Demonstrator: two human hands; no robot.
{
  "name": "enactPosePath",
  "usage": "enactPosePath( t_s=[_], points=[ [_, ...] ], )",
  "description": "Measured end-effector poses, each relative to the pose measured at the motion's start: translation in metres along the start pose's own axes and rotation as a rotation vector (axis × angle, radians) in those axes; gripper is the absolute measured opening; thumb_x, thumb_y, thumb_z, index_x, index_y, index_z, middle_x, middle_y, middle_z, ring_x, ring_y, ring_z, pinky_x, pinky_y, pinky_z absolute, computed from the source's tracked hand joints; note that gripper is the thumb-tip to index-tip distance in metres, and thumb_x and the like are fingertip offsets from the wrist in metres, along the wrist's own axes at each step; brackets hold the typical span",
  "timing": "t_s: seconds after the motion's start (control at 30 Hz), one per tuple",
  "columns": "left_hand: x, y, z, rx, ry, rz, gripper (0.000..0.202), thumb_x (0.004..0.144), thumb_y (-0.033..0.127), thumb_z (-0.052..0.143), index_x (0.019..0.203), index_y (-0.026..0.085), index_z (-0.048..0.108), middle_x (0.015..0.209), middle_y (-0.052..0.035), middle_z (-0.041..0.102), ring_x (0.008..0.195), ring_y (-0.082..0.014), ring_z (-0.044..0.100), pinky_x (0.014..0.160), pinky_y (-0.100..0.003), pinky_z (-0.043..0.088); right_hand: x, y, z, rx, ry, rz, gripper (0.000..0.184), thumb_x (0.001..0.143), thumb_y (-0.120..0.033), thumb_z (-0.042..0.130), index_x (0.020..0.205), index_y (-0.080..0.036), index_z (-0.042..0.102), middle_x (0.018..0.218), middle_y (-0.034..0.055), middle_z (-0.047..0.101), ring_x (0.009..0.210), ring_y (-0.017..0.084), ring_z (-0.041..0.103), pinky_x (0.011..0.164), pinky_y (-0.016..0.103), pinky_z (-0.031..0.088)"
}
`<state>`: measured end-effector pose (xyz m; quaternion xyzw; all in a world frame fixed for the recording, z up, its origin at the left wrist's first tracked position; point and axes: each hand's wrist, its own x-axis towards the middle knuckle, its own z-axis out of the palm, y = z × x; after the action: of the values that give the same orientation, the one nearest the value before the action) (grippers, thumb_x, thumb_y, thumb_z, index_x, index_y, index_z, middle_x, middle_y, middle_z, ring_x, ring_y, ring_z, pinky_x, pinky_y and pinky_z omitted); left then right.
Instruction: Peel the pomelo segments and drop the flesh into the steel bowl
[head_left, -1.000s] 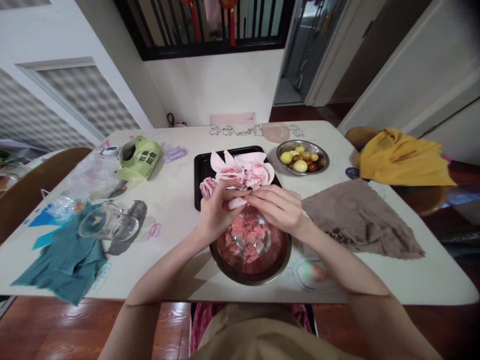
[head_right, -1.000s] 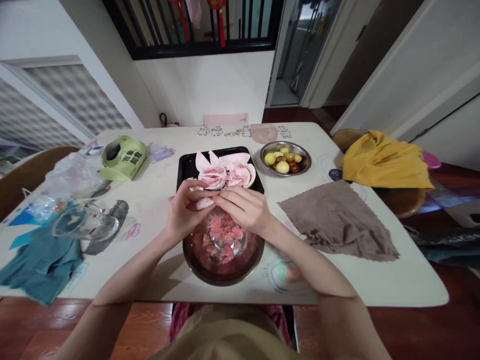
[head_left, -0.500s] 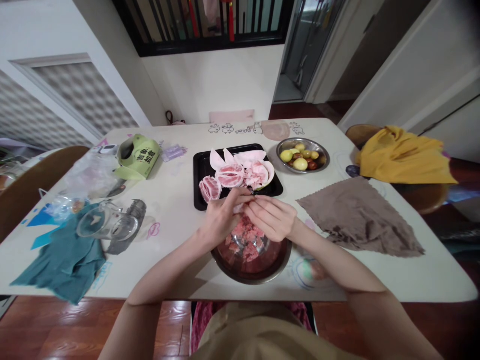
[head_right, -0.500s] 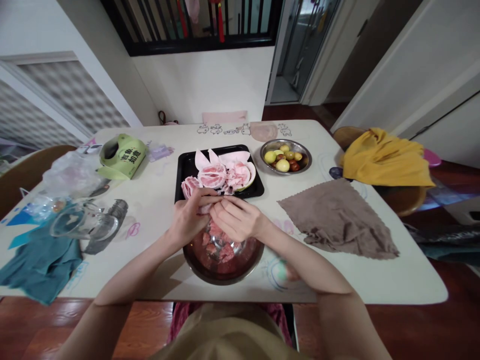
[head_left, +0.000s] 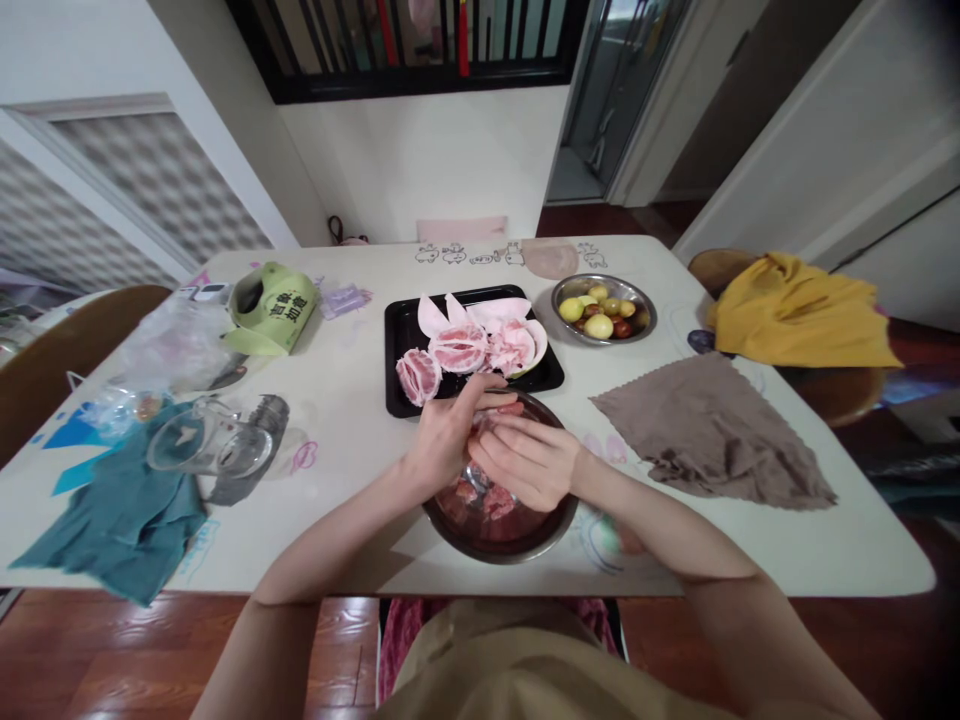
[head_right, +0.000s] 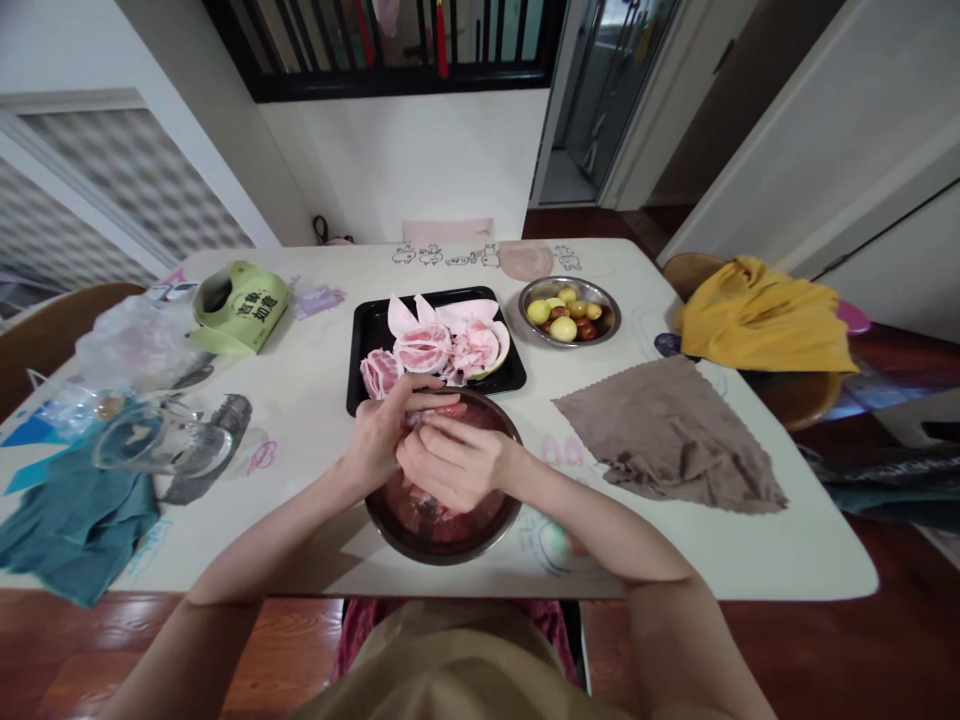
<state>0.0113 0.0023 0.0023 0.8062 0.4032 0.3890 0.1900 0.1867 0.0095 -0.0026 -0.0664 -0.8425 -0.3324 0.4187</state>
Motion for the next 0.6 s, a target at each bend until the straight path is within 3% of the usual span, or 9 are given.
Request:
enactPosePath(
  t_s=[0.13, 0.17, 0.2, 0.27, 0.37, 0.5, 0.6],
  points=[
    [0.006, -0.011, 0.008, 0.029, 0.069, -0.145, 0.034, 0.089, 0.015, 0.069, 0.119, 0.025, 0.056, 0.102, 0.0003, 0.083, 0.092, -0.0187, 0.080, 0.069, -0.023, 0.058, 0.011, -0.005, -0.013, 0.024, 0.083, -0.089, 0.021, 0.099, -0.020, 0.057, 0.091, -0.025, 0.076, 0.089, -0.0036, 0.074, 0.087, 0.012, 0.067, 0.101, 0.028, 0.060],
    [0.007, -0.014, 0.008, 0.019, 0.094, -0.151, 0.035, 0.088, 0.017, 0.071, 0.119, 0.025, 0.056, 0.100, 0.0002, 0.083, 0.092, -0.0192, 0.080, 0.070, -0.024, 0.058, 0.013, -0.003, -0.015, 0.013, 0.022, -0.080, 0.019, 0.099, -0.021, 0.059, 0.095, -0.027, 0.076, 0.093, -0.0045, 0.075, 0.091, 0.012, 0.067, 0.102, 0.028, 0.059],
    [0.009, -0.016, 0.008, 0.000, 0.123, -0.148, 0.035, 0.088, 0.019, 0.073, 0.119, 0.025, 0.057, 0.100, -0.0002, 0.083, 0.093, -0.0194, 0.079, 0.074, -0.025, 0.058, 0.012, 0.002, -0.016, 0.003, -0.039, -0.008, 0.015, 0.097, -0.021, 0.062, 0.097, -0.026, 0.076, 0.097, -0.0032, 0.075, 0.097, 0.013, 0.067, 0.103, 0.029, 0.059],
    [0.012, -0.019, 0.004, -0.046, 0.179, -0.110, 0.030, 0.090, 0.021, 0.073, 0.117, 0.024, 0.060, 0.105, -0.0027, 0.082, 0.097, -0.0197, 0.078, 0.082, -0.028, 0.059, 0.006, 0.018, -0.012, -0.014, 0.057, 0.152, 0.012, 0.096, -0.019, 0.065, 0.099, -0.023, 0.076, 0.094, 0.0013, 0.076, 0.094, 0.016, 0.068, 0.093, 0.032, 0.062],
    [0.016, -0.022, -0.002, -0.099, 0.268, -0.042, 0.020, 0.090, 0.025, 0.074, 0.109, 0.021, 0.068, 0.111, -0.0064, 0.079, 0.101, -0.0206, 0.077, 0.090, -0.032, 0.059, -0.015, 0.049, 0.011, -0.115, 0.119, 0.564, 0.014, 0.094, -0.018, 0.068, 0.101, -0.026, 0.076, 0.083, 0.0016, 0.072, 0.078, 0.016, 0.065, 0.068, 0.030, 0.056],
    [0.017, -0.023, -0.002, -0.293, 0.275, -0.111, 0.026, 0.089, 0.031, 0.076, 0.113, 0.021, 0.072, 0.114, -0.0084, 0.076, 0.103, -0.0223, 0.076, 0.091, -0.034, 0.061, -0.046, 0.075, 0.043, -0.093, -0.038, 0.827, 0.017, 0.099, -0.025, 0.062, 0.098, -0.022, 0.078, 0.082, 0.0052, 0.069, 0.080, 0.019, 0.062, 0.070, 0.033, 0.050],
    [0.018, -0.024, 0.002, -0.574, 0.226, -0.214, 0.031, 0.092, 0.036, 0.071, 0.120, 0.022, 0.068, 0.117, -0.0084, 0.074, 0.088, -0.0193, 0.077, 0.077, -0.032, 0.064, -0.060, 0.076, 0.054, -0.007, -0.203, 0.932, 0.024, 0.101, -0.025, 0.055, 0.105, -0.022, 0.078, 0.086, 0.0063, 0.070, 0.086, 0.022, 0.062, 0.072, 0.034, 0.048]
  ],
)
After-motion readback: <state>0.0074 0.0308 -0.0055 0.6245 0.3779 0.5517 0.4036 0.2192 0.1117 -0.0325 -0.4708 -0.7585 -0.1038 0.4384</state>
